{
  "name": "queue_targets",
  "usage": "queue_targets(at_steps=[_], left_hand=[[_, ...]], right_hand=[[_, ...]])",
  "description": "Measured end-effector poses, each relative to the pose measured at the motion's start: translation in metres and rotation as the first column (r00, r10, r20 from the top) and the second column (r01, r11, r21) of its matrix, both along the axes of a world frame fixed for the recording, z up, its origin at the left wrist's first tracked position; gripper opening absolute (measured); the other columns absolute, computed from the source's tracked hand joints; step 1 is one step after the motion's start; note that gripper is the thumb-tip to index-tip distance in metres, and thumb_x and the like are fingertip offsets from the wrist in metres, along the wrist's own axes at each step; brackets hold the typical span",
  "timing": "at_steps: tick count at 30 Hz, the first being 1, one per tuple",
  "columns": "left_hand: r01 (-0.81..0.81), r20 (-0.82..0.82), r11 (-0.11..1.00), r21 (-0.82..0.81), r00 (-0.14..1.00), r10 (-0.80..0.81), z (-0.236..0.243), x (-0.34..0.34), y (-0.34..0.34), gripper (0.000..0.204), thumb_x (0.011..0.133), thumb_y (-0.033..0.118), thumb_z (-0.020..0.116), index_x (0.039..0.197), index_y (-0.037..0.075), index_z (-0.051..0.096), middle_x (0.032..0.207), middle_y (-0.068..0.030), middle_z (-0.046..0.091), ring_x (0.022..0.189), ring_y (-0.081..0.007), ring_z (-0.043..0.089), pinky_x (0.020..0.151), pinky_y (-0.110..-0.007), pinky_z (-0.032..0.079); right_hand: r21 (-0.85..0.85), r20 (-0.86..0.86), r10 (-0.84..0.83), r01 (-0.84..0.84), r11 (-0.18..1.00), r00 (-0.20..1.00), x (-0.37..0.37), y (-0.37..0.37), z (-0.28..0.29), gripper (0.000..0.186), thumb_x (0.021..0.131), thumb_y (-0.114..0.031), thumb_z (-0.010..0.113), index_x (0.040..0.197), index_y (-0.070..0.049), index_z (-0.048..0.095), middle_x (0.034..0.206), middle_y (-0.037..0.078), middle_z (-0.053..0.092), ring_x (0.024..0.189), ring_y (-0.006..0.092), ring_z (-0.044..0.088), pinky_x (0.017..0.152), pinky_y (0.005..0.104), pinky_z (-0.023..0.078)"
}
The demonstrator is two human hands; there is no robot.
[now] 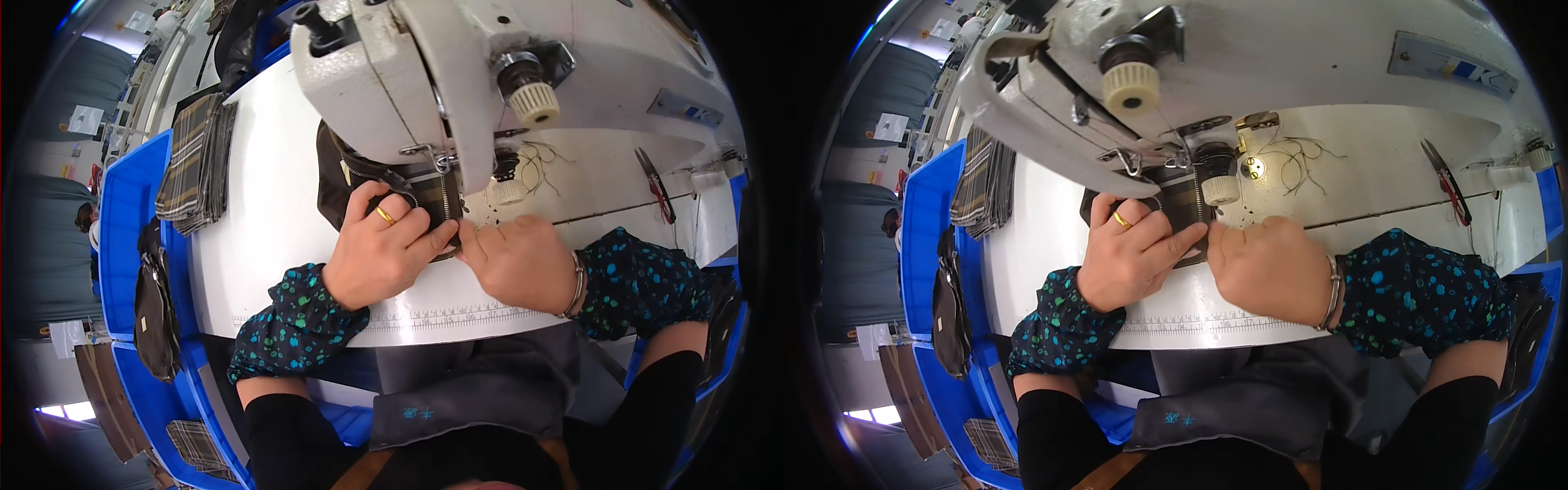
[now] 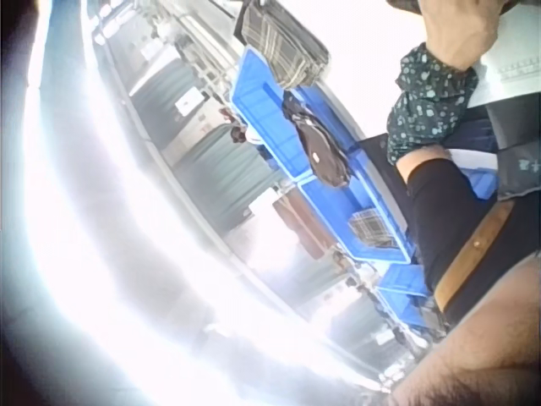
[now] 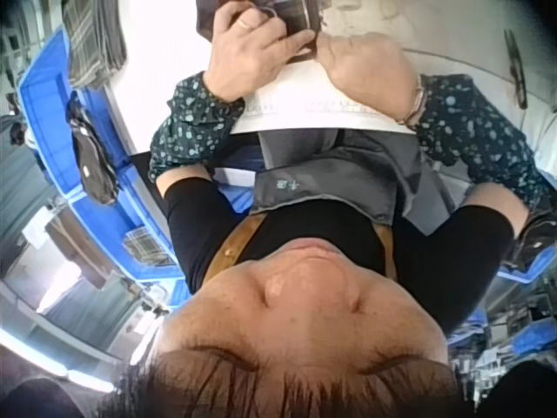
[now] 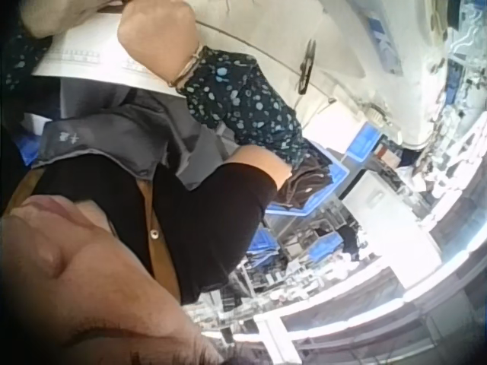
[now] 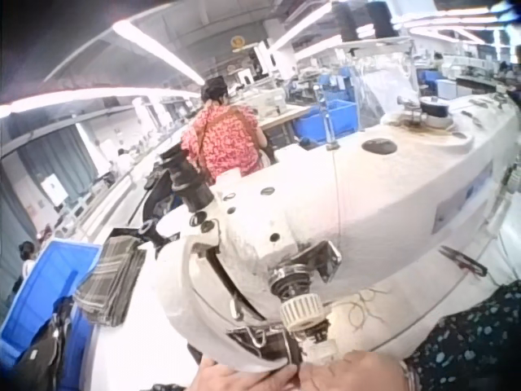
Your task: The person operates an industrial sewing machine to stitch a zipper onto a dark fabric pouch. They guide the pouch under the needle, aligning the zipper tape with the fabric edge. After completing a seam, the person removes the pouch, places it into a blue bin, and retrieves a new plaid pouch from a stack to repeat the process.
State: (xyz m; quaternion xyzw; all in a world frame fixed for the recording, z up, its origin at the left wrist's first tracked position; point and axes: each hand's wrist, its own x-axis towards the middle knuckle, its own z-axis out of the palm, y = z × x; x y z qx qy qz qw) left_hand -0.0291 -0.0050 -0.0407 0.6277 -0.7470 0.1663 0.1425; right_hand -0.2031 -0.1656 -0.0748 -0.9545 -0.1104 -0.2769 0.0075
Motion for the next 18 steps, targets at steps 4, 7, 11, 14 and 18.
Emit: queue_targets(at_steps=[4, 7, 11, 14, 18], left_hand=[[-0.057, 0.004, 0.997, 0.061, 0.998, 0.056, 0.008, -0.012, 0.005, 0.033, 0.079, 0.017, 0.074, 0.111, 0.012, 0.079, 0.115, 0.0005, 0.068, 0.110, -0.0199, 0.059, 0.104, -0.048, 0.043], [-0.045, -0.062, 0.990, 0.131, 0.997, 0.053, 0.009, -0.015, 0.005, 0.038, 0.075, 0.011, 0.075, 0.112, 0.010, 0.079, 0.126, -0.0020, 0.071, 0.114, -0.0232, 0.062, 0.101, -0.048, 0.045], [-0.002, -0.207, 0.989, 0.145, 0.978, 0.032, 0.001, -0.014, 0.005, 0.041, 0.073, 0.006, 0.076, 0.114, 0.009, 0.078, 0.124, -0.0021, 0.072, 0.114, -0.0238, 0.064, 0.104, -0.049, 0.045], [0.013, -0.243, 0.985, 0.169, 0.970, 0.029, 0.003, -0.015, 0.004, 0.041, 0.072, 0.004, 0.076, 0.113, 0.009, 0.078, 0.123, -0.0025, 0.073, 0.114, -0.0242, 0.065, 0.105, -0.050, 0.045], [0.013, -0.283, 0.981, 0.193, 0.958, 0.044, 0.003, -0.015, 0.004, 0.040, 0.073, 0.002, 0.075, 0.112, 0.009, 0.078, 0.123, -0.0028, 0.073, 0.115, -0.0245, 0.065, 0.105, -0.050, 0.045]], right_hand=[[-0.081, -0.043, 0.033, -0.036, 0.996, 0.999, -0.011, 0.010, 0.007, 0.010, 0.081, -0.011, 0.073, 0.076, -0.004, 0.069, 0.060, -0.002, 0.051, 0.051, 0.0127, 0.057, 0.046, 0.0295, 0.041], [-0.065, -0.027, 0.042, -0.044, 0.997, 0.999, -0.010, 0.010, 0.008, 0.010, 0.078, -0.012, 0.071, 0.073, -0.006, 0.065, 0.060, -0.002, 0.051, 0.051, 0.0128, 0.057, 0.046, 0.0298, 0.041], [0.003, -0.072, 0.056, -0.056, 0.998, 0.996, -0.009, 0.008, 0.007, 0.009, 0.074, -0.014, 0.069, 0.073, -0.007, 0.063, 0.060, -0.001, 0.052, 0.051, 0.0129, 0.059, 0.047, 0.0300, 0.043], [0.045, -0.100, 0.078, -0.074, 0.996, 0.992, -0.008, 0.005, 0.008, 0.009, 0.073, -0.014, 0.069, 0.074, -0.007, 0.063, 0.061, 0.000, 0.053, 0.052, 0.0135, 0.060, 0.047, 0.0305, 0.044], [0.118, -0.100, 0.117, -0.105, 0.987, 0.988, -0.006, 0.005, 0.007, 0.008, 0.075, -0.014, 0.068, 0.074, -0.007, 0.063, 0.061, 0.000, 0.055, 0.052, 0.0146, 0.061, 0.046, 0.0319, 0.045]])
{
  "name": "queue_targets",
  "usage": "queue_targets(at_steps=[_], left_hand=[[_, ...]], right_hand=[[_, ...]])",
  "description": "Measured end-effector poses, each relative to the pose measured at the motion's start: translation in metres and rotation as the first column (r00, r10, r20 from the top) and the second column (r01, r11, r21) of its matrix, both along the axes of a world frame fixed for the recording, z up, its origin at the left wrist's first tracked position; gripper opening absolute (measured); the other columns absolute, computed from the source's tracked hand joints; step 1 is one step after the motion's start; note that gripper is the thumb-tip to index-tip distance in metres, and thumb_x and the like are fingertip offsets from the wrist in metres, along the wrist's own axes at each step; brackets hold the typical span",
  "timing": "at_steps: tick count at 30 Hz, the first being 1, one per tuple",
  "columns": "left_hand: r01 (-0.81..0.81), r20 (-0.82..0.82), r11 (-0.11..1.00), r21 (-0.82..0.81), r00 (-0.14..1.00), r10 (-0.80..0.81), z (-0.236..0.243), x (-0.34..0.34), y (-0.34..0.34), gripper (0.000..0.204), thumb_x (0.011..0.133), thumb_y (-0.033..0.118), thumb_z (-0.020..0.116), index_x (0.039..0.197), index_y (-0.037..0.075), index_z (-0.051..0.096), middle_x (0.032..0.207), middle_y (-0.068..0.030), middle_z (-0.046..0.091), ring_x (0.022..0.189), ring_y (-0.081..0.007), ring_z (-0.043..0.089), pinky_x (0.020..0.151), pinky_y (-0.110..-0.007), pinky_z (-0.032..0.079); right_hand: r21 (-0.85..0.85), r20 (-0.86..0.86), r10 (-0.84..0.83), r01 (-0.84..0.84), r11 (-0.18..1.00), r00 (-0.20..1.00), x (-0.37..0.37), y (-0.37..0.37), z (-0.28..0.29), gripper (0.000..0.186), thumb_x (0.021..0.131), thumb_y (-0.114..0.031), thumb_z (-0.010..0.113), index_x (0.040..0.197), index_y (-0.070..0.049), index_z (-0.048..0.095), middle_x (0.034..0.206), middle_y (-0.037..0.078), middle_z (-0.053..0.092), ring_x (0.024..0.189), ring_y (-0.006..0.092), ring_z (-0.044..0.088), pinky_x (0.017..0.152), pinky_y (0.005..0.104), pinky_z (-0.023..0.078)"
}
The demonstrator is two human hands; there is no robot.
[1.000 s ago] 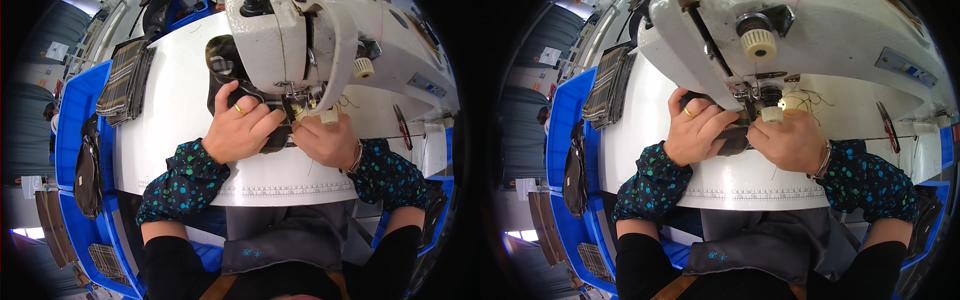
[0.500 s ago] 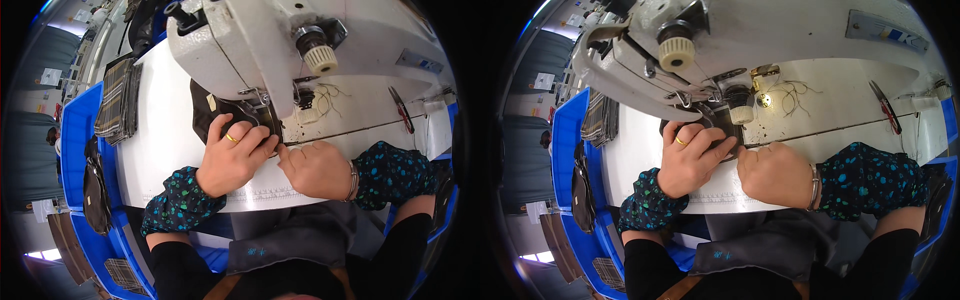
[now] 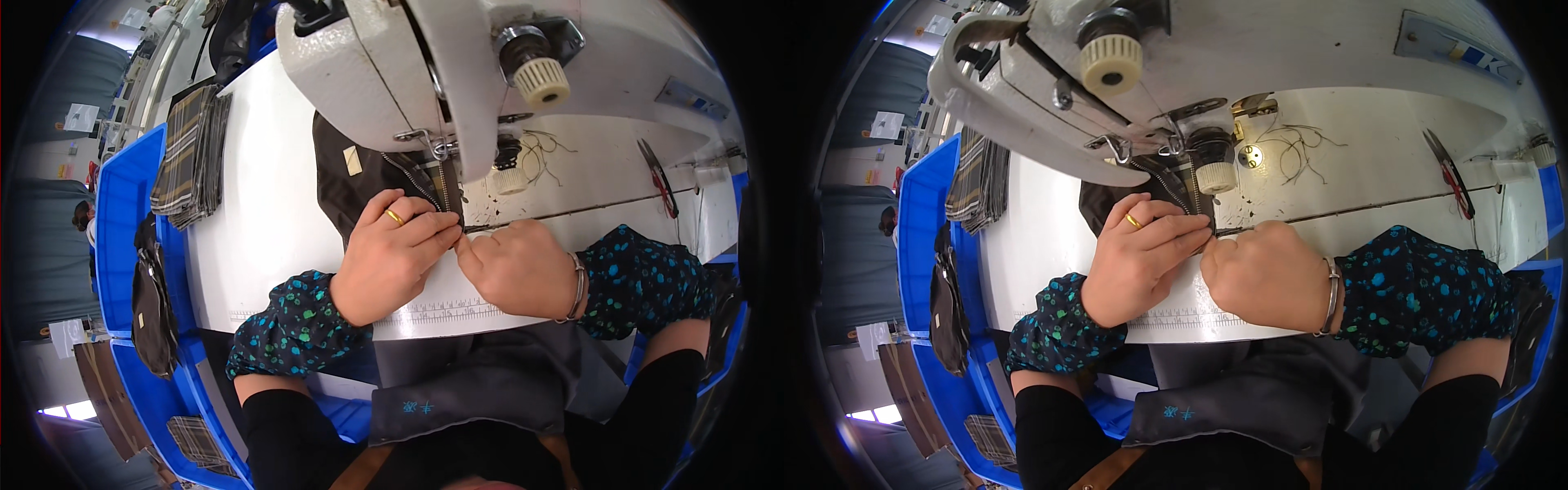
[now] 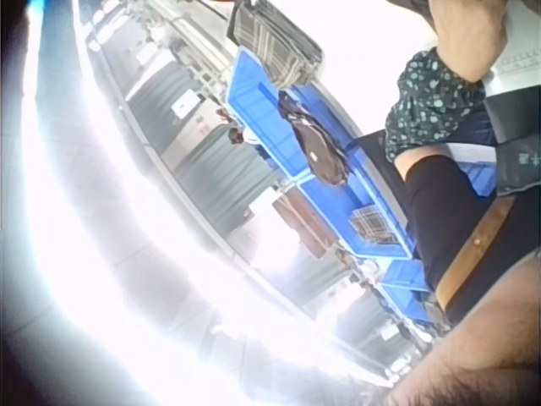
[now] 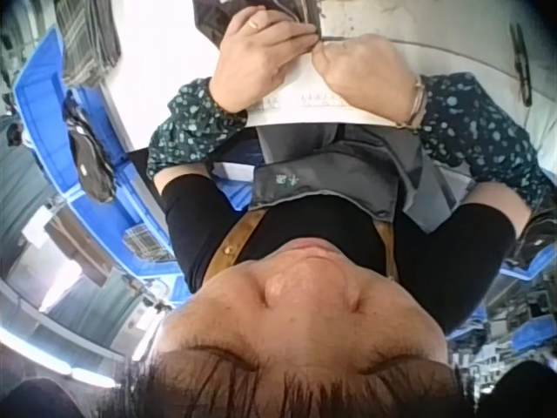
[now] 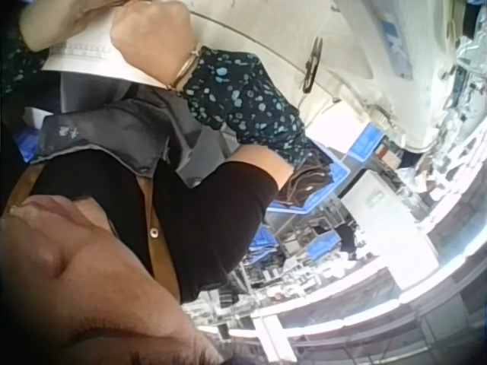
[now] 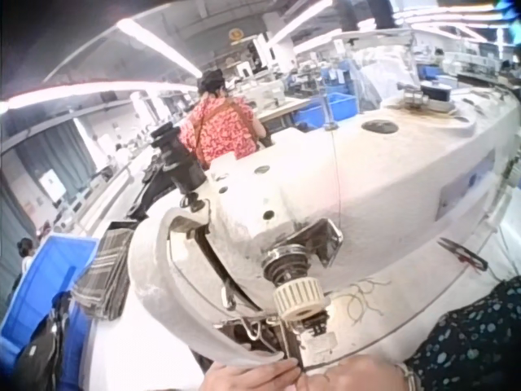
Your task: The person operates an industrial sewing machine to stitch a zipper onto a dark fabric pouch. They guide the pouch under the needle, aligning the zipper tape with the fabric edge. After completing a seam, the person removes the pouch, places it into a blue bin, and retrieves a new plaid pouch from a stack to repeat the process.
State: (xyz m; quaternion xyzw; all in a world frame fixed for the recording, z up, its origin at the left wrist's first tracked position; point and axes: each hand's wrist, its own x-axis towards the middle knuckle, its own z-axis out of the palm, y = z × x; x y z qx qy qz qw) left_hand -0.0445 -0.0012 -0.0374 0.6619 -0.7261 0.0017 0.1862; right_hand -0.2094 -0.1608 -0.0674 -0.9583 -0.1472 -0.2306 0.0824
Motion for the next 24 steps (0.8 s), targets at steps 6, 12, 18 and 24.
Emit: queue_targets(at_steps=[6, 12, 18, 24], left_hand=[[-0.050, -0.019, 0.997, -0.059, 0.999, 0.049, -0.010, 0.010, -0.011, 0.037, 0.074, 0.003, 0.074, 0.109, 0.010, 0.078, 0.118, -0.0004, 0.074, 0.115, -0.0227, 0.065, 0.108, -0.047, 0.045], [-0.097, -0.039, 0.990, -0.103, 0.995, 0.094, -0.020, 0.028, -0.029, 0.035, 0.075, 0.001, 0.075, 0.108, 0.012, 0.079, 0.115, 0.0008, 0.073, 0.115, -0.0225, 0.064, 0.110, -0.047, 0.043], [-0.182, 0.043, 0.959, -0.217, 0.980, 0.196, -0.025, 0.025, -0.031, 0.035, 0.074, 0.004, 0.075, 0.107, 0.014, 0.080, 0.110, 0.0010, 0.068, 0.110, -0.0227, 0.063, 0.107, -0.046, 0.044], [-0.207, 0.118, 0.940, -0.270, 0.962, 0.245, -0.023, 0.017, -0.021, 0.034, 0.074, 0.008, 0.076, 0.107, 0.015, 0.081, 0.105, 0.0003, 0.063, 0.099, -0.0214, 0.062, 0.102, -0.045, 0.046]], right_hand=[[-0.030, -0.050, -0.080, 0.079, 0.996, 0.996, 0.012, -0.008, -0.001, 0.008, 0.077, -0.013, 0.066, 0.079, -0.005, 0.065, 0.062, 0.003, 0.060, 0.053, 0.0174, 0.065, 0.047, 0.0344, 0.048], [-0.054, 0.000, -0.187, 0.186, 0.981, 0.982, 0.025, -0.019, -0.001, 0.022, 0.080, -0.012, 0.067, 0.098, 0.000, 0.073, 0.063, 0.004, 0.064, 0.055, 0.0192, 0.067, 0.049, 0.0357, 0.050], [-0.069, -0.010, -0.195, 0.194, 0.979, 0.981, 0.030, -0.025, -0.002, 0.028, 0.082, -0.011, 0.067, 0.107, 0.000, 0.073, 0.064, 0.005, 0.067, 0.058, 0.0201, 0.069, 0.051, 0.0366, 0.051], [-0.087, -0.062, -0.178, 0.173, 0.981, 0.982, 0.027, -0.026, -0.001, 0.026, 0.083, -0.010, 0.067, 0.107, 0.000, 0.071, 0.064, 0.005, 0.065, 0.058, 0.0220, 0.069, 0.051, 0.0373, 0.051]])
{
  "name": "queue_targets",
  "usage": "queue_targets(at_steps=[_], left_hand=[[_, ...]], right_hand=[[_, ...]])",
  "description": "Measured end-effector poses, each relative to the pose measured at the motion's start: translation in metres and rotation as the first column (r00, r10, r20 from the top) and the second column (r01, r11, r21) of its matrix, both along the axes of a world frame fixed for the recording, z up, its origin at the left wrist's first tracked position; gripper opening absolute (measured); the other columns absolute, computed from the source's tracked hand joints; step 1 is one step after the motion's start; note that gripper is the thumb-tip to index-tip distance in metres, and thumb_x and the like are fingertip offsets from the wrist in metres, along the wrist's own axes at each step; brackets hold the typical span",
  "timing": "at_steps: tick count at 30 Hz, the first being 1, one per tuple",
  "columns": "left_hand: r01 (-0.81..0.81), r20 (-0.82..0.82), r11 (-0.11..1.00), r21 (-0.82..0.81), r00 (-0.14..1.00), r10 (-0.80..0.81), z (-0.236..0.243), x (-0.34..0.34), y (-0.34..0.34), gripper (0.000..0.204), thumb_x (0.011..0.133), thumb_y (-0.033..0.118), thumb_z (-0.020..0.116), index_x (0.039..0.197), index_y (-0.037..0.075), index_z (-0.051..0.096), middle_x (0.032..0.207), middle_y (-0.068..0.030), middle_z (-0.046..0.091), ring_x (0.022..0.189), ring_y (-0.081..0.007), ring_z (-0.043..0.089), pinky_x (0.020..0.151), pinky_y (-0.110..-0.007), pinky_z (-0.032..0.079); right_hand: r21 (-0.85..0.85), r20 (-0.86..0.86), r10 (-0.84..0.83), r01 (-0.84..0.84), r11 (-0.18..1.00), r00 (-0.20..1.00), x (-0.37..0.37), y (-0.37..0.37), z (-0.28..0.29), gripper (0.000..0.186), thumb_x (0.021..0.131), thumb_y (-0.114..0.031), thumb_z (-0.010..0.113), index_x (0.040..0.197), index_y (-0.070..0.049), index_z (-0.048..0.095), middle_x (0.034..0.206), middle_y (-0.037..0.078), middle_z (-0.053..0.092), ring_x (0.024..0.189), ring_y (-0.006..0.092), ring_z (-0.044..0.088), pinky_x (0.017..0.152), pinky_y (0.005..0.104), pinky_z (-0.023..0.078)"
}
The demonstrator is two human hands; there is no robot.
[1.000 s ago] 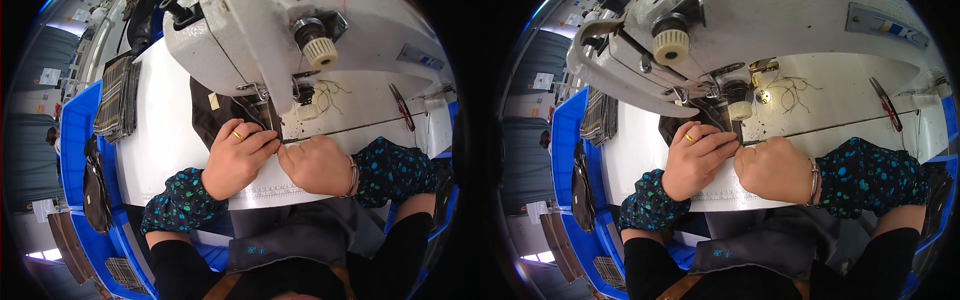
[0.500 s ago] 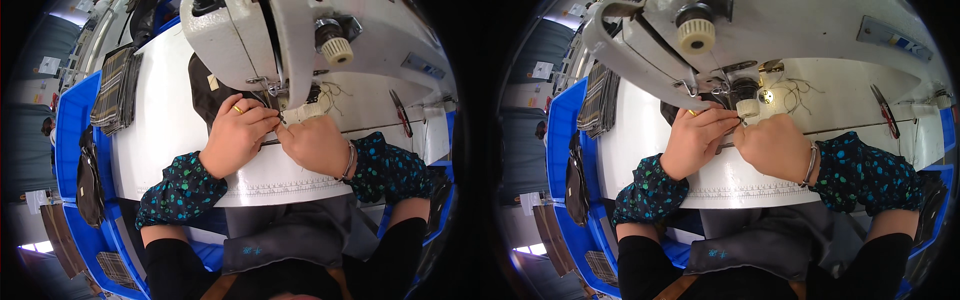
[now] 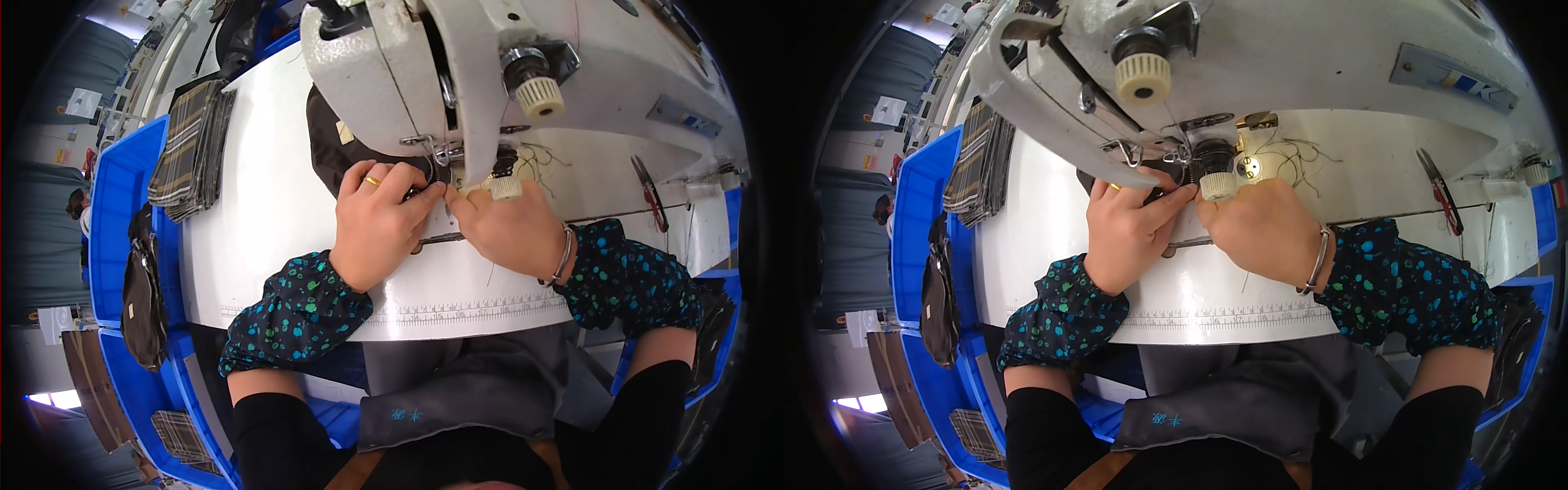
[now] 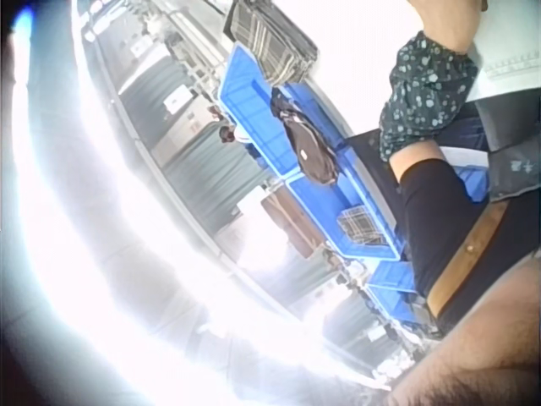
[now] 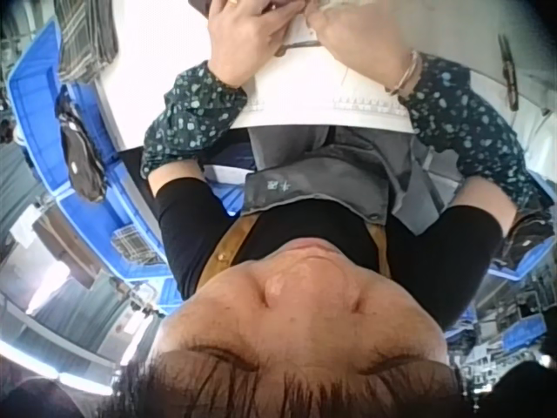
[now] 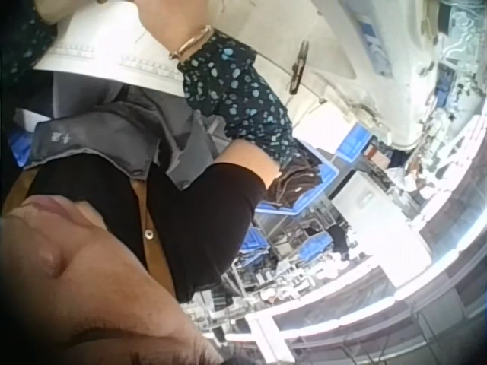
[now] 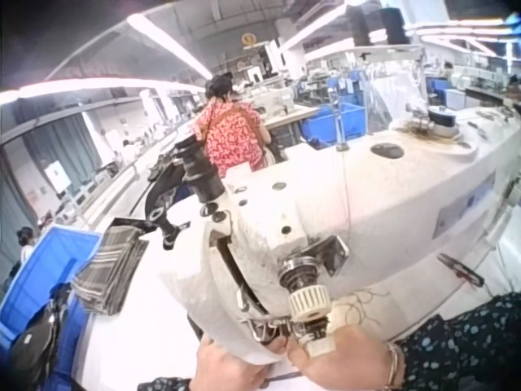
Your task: The person operates an industrial sewing machine to stitch a zipper onto a dark fabric pouch. They guide the pouch under the needle, aligning the zipper tape with the fabric edge. After completing a seam, the person removes the pouch, places it into a blue bin, and retrieves a new plaid pouch from a stack to repeat the process.
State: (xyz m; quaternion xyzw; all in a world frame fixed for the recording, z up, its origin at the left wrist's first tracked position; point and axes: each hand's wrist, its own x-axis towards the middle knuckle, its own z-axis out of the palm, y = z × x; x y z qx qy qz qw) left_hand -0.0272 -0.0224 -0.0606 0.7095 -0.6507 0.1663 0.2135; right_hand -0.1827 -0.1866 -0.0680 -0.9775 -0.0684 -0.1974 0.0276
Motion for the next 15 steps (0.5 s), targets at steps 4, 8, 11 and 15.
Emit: queue_targets(at_steps=[4, 8, 11, 15], left_hand=[[0.015, -0.006, 0.998, 0.058, 1.000, -0.015, 0.0019, 0.0009, -0.0001, 0.035, 0.073, 0.009, 0.076, 0.107, 0.014, 0.081, 0.101, 0.0002, 0.061, 0.097, -0.0211, 0.061, 0.101, -0.045, 0.046], [0.020, 0.056, 0.999, 0.048, 0.998, -0.023, -0.0005, 0.0020, -0.0007, 0.035, 0.071, 0.009, 0.077, 0.106, 0.013, 0.081, 0.101, -0.0001, 0.060, 0.097, -0.0213, 0.061, 0.102, -0.045, 0.045], [0.028, 0.058, 0.999, 0.043, 0.998, -0.031, -0.0012, 0.0037, -0.0005, 0.035, 0.072, 0.009, 0.077, 0.106, 0.014, 0.081, 0.101, -0.0003, 0.059, 0.098, -0.0216, 0.061, 0.103, -0.046, 0.045], [0.025, -0.001, 0.997, 0.067, 1.000, -0.025, 0.0053, 0.0048, -0.0029, 0.037, 0.073, 0.008, 0.076, 0.108, 0.015, 0.081, 0.107, -0.0008, 0.063, 0.104, -0.0231, 0.063, 0.098, -0.044, 0.049]], right_hand=[[0.024, 0.014, 0.021, -0.022, 0.999, 1.000, -0.0018, 0.0010, 0.0019, 0.023, 0.083, -0.010, 0.067, 0.104, -0.001, 0.069, 0.064, 0.005, 0.065, 0.058, 0.0222, 0.068, 0.051, 0.0374, 0.051], [0.041, -0.014, 0.029, -0.028, 0.999, 0.999, -0.0021, 0.0005, 0.0039, 0.024, 0.083, -0.010, 0.067, 0.105, -0.001, 0.069, 0.066, 0.005, 0.066, 0.058, 0.0214, 0.069, 0.052, 0.0366, 0.051], [0.043, -0.043, 0.021, -0.019, 0.999, 0.999, -0.0021, 0.0008, 0.0040, 0.027, 0.083, -0.011, 0.067, 0.107, 0.000, 0.070, 0.069, 0.004, 0.067, 0.058, 0.0206, 0.069, 0.051, 0.0358, 0.051], [0.045, 0.020, 0.030, -0.031, 0.998, 0.999, -0.0009, 0.0007, 0.0043, 0.029, 0.084, -0.011, 0.067, 0.110, 0.001, 0.070, 0.070, 0.003, 0.067, 0.058, 0.0201, 0.068, 0.051, 0.0355, 0.051]])
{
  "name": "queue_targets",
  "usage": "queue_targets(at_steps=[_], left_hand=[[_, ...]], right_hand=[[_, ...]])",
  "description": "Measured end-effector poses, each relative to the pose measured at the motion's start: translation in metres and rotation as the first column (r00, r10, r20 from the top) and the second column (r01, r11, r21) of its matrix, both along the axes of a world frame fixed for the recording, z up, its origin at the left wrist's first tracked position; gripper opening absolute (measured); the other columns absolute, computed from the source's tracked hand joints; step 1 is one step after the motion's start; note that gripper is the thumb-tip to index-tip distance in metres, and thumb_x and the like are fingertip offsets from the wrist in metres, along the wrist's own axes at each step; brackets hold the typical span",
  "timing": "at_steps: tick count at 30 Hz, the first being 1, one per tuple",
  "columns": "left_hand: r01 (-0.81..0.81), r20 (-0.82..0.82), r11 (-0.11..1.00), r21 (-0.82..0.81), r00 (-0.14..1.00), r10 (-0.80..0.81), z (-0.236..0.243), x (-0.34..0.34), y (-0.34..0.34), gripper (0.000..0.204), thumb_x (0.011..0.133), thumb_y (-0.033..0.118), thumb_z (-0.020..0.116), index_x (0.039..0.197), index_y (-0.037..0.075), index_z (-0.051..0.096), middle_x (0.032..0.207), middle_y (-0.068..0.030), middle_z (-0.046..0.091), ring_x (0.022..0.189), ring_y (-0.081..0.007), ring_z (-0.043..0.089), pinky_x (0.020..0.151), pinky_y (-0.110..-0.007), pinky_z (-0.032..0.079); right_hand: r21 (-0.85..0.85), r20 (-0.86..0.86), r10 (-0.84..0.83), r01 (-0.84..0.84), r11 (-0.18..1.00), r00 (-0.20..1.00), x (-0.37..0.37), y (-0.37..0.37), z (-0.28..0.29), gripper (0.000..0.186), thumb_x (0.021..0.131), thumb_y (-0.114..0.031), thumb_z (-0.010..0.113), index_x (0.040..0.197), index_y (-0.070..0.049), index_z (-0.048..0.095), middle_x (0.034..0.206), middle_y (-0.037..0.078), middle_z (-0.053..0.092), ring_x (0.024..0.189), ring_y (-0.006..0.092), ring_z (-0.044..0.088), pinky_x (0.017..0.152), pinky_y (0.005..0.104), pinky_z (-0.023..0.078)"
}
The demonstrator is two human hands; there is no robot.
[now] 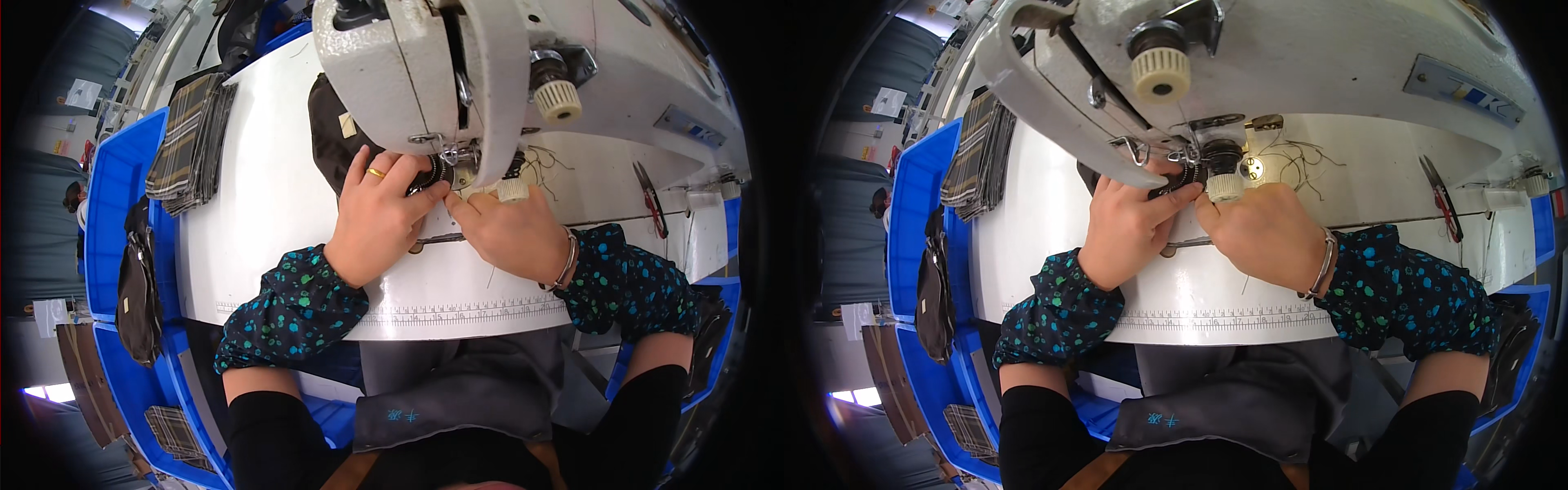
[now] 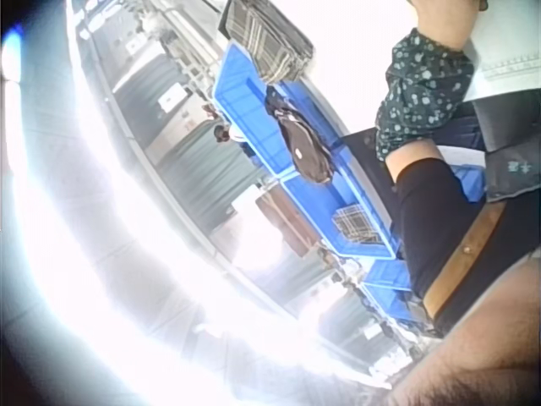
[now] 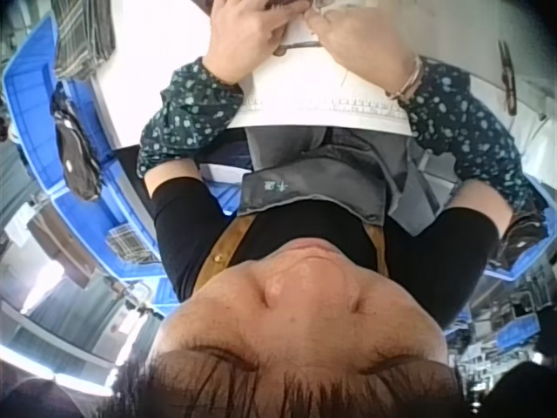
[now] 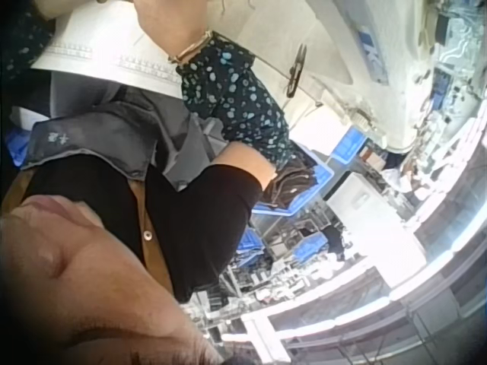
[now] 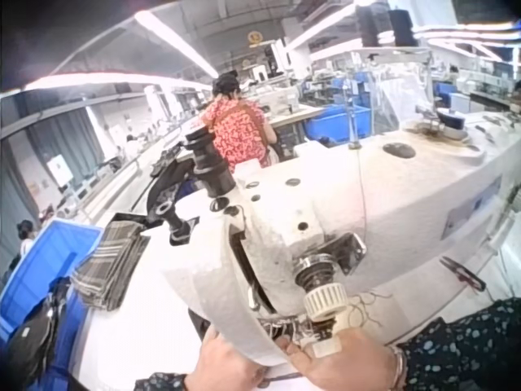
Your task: The person operates an industrial sewing machine to stitch a zipper onto a dark fabric pouch. They guide the pouch under the needle, aligning the zipper tape with the fabric edge. After completing a seam, the person removes the pouch, places it into a blue bin, and retrieves a new plaid pouch from a stack to repeat the process.
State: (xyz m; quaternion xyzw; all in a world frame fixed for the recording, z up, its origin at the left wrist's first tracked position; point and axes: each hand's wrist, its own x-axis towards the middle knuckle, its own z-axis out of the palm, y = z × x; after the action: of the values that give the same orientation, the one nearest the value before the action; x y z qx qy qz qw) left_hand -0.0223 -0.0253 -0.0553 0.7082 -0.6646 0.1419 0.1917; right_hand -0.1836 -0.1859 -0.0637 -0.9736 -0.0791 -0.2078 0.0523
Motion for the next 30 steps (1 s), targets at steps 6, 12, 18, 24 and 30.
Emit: queue_targets(at_steps=[6, 12, 18, 24, 30], left_hand=[[-0.023, -0.055, 0.994, 0.110, 0.998, 0.029, 0.006, 0.001, 0.003, 0.038, 0.074, 0.009, 0.076, 0.111, 0.016, 0.081, 0.111, -0.0012, 0.067, 0.102, -0.0223, 0.068, 0.071, -0.034, 0.058], [-0.078, -0.012, 0.985, 0.156, 0.997, 0.081, 0.012, -0.007, -0.002, 0.034, 0.079, 0.013, 0.076, 0.113, 0.016, 0.079, 0.102, -0.0001, 0.064, 0.091, -0.0215, 0.067, 0.059, -0.034, 0.056], [-0.128, 0.042, 0.979, 0.156, 0.992, 0.123, 0.013, -0.015, -0.009, 0.030, 0.085, 0.018, 0.074, 0.114, 0.011, 0.077, 0.098, -0.0022, 0.061, 0.088, -0.0230, 0.066, 0.057, -0.035, 0.056], [-0.178, 0.057, 0.966, 0.187, 0.984, 0.170, 0.013, -0.025, -0.012, 0.033, 0.087, 0.021, 0.072, 0.117, 0.008, 0.075, 0.099, -0.0059, 0.061, 0.090, -0.0260, 0.068, 0.059, -0.037, 0.058], [-0.190, 0.002, 0.952, 0.241, 0.981, 0.196, 0.023, -0.029, -0.009, 0.039, 0.087, 0.018, 0.073, 0.125, 0.009, 0.074, 0.103, -0.0061, 0.068, 0.077, -0.0285, 0.072, 0.062, -0.039, 0.058]], right_hand=[[0.000, -0.010, -0.005, 0.005, 1.000, 1.000, 0.000, -0.001, 0.001, 0.029, 0.083, -0.011, 0.067, 0.109, 0.000, 0.070, 0.068, 0.003, 0.066, 0.057, 0.0201, 0.068, 0.050, 0.0364, 0.050], [-0.041, 0.051, -0.032, 0.034, 0.999, 0.998, 0.003, -0.002, -0.006, 0.028, 0.081, -0.012, 0.069, 0.107, -0.001, 0.071, 0.064, 0.004, 0.064, 0.056, 0.0223, 0.068, 0.049, 0.0380, 0.049], [-0.040, 0.077, -0.047, 0.050, 0.998, 0.996, 0.006, -0.006, -0.007, 0.022, 0.080, -0.011, 0.069, 0.101, -0.005, 0.074, 0.064, 0.006, 0.063, 0.057, 0.0249, 0.068, 0.051, 0.0393, 0.050], [0.059, 0.101, -0.058, 0.052, 0.997, 0.993, 0.010, -0.012, -0.018, 0.012, 0.080, -0.012, 0.070, 0.091, -0.010, 0.075, 0.065, 0.005, 0.064, 0.058, 0.0261, 0.068, 0.051, 0.0402, 0.050], [0.044, 0.050, -0.061, 0.059, 0.997, 0.997, 0.008, -0.014, -0.013, 0.010, 0.080, -0.014, 0.070, 0.088, -0.010, 0.073, 0.067, 0.005, 0.064, 0.061, 0.0244, 0.068, 0.052, 0.0393, 0.051]])
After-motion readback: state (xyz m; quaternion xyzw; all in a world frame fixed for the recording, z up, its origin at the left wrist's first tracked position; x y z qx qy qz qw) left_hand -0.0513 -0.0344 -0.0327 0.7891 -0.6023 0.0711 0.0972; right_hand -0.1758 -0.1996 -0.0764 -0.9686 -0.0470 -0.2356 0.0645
